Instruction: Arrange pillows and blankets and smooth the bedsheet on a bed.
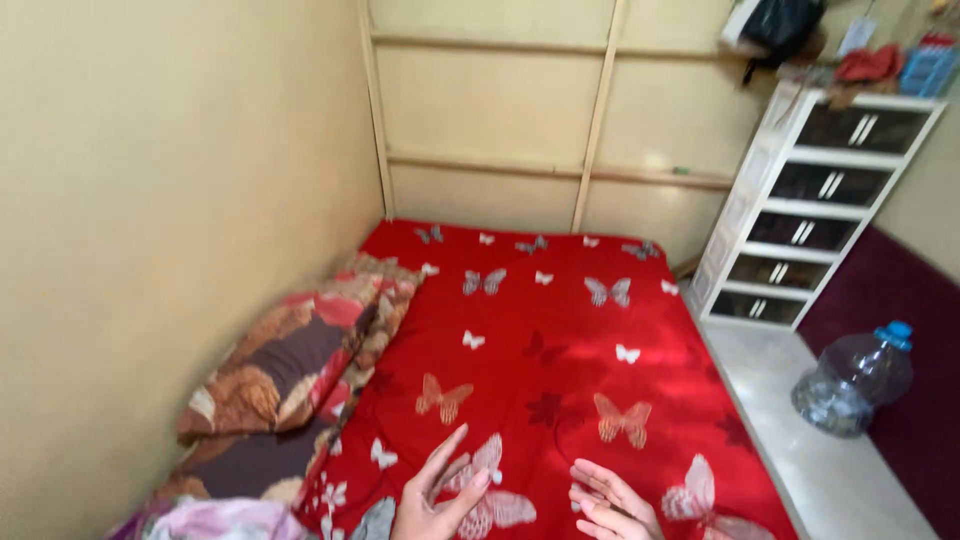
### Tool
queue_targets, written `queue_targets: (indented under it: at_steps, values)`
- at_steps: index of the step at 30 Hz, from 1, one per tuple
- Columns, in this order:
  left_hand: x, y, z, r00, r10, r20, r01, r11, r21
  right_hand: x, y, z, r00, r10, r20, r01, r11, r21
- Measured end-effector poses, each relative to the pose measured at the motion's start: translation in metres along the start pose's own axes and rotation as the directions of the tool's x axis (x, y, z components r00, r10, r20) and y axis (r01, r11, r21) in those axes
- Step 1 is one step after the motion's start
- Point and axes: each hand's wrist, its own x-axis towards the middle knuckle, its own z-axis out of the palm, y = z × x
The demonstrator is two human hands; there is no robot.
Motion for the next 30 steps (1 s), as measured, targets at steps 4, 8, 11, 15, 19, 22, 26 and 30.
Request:
queue_targets:
  at_steps: [4, 8, 11, 15, 19, 22, 26, 30]
  values:
    - [0.005, 0.080, -0.003, 0.997, 0.063, 0.040, -0.065, 0.997, 0.050, -0.034, -0.077, 0.030, 0.991, -0.130, 0.032, 0.130, 0.992, 0.006]
    - [-0.012, 0.169, 0.003, 0.994, -0.112, 0.007, 0.110, 0.985, 0.136, -0.099, -0.152, 0.081, 0.975, -0.216, -0.057, 0.213, 0.975, -0.062]
    - [-0.022, 0.185, 0.000, 0.998, -0.043, 0.048, 0.041, 0.998, 0.049, -0.129, -0.175, 0.092, 0.965, -0.261, -0.040, 0.258, 0.964, -0.071]
    - [-0.040, 0.224, 0.007, 0.997, -0.052, 0.052, 0.052, 0.999, 0.009, -0.179, -0.208, 0.122, 0.961, -0.267, -0.071, 0.259, 0.960, -0.104]
    - [-0.053, 0.250, 0.018, 0.991, -0.095, 0.096, 0.092, 0.995, 0.039, -0.202, -0.217, 0.122, 0.942, -0.295, -0.159, 0.285, 0.955, -0.082]
    - [-0.062, 0.252, 0.032, 0.990, -0.044, 0.132, 0.037, 0.998, 0.052, -0.239, -0.234, 0.127, 0.919, -0.366, -0.147, 0.353, 0.930, -0.107]
    - [-0.093, 0.291, 0.071, 0.986, -0.002, 0.165, -0.027, 0.985, 0.172, -0.286, -0.253, 0.113, 0.879, -0.466, -0.106, 0.448, 0.880, -0.155]
    - [-0.113, 0.307, 0.131, 0.979, -0.040, 0.199, 0.020, 0.995, 0.100, -0.336, -0.277, 0.080, 0.887, -0.446, -0.122, 0.416, 0.885, -0.212]
